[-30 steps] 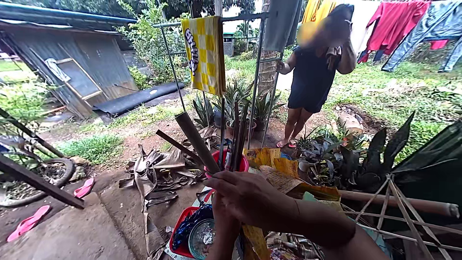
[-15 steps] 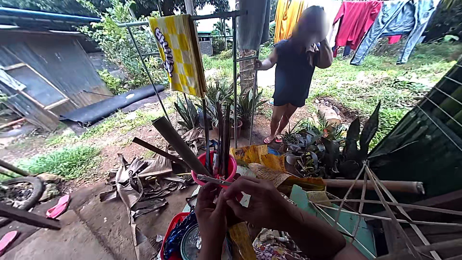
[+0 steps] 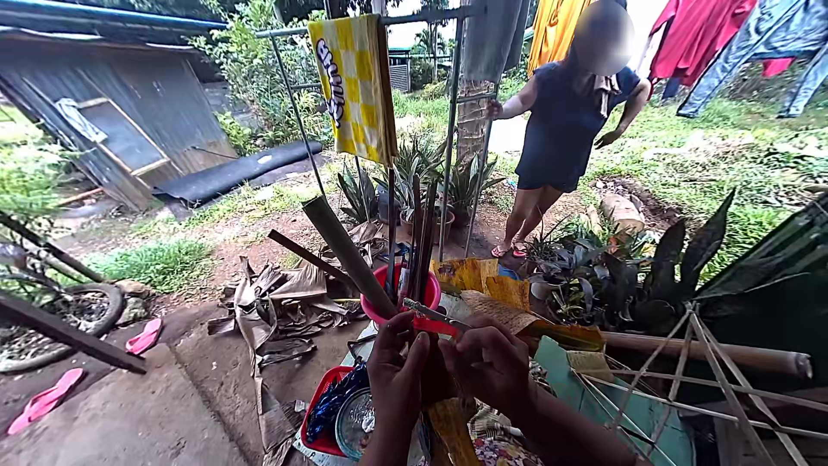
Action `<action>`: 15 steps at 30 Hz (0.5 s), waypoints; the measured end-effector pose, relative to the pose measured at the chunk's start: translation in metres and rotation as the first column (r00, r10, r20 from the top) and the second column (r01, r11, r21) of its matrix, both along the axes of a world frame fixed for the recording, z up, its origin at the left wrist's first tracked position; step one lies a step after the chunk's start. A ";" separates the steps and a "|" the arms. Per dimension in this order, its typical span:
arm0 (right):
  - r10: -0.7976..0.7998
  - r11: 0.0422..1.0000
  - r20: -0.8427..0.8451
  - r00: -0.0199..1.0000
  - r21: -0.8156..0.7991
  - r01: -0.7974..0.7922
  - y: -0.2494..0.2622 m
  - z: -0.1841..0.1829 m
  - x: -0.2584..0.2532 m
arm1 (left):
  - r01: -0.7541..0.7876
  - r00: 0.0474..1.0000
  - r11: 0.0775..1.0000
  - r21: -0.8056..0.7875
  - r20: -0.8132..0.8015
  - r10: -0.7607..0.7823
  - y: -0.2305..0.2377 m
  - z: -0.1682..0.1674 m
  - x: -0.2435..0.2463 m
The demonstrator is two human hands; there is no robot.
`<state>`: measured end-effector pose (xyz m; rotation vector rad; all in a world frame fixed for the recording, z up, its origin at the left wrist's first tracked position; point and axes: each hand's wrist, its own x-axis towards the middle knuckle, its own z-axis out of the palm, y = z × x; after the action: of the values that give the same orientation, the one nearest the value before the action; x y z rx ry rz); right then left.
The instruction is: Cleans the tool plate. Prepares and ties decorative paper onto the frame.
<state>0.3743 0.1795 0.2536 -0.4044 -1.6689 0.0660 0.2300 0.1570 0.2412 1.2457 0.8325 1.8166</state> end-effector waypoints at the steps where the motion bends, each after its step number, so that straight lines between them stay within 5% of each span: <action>1: -0.014 1.000 -0.014 1.000 0.001 0.014 0.003 0.001 0.000 | 0.018 1.000 1.000 -0.007 -0.001 -0.018 -0.001 0.001 -0.002; 15: 0.233 0.952 -0.027 0.972 -0.196 -0.234 0.032 0.021 0.002 | 0.221 0.966 0.974 0.055 0.124 -0.226 -0.007 0.011 -0.008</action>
<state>0.3760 0.2114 0.2746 -0.3532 -1.7065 0.4112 0.2217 0.1503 0.2519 1.1821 0.5610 1.7179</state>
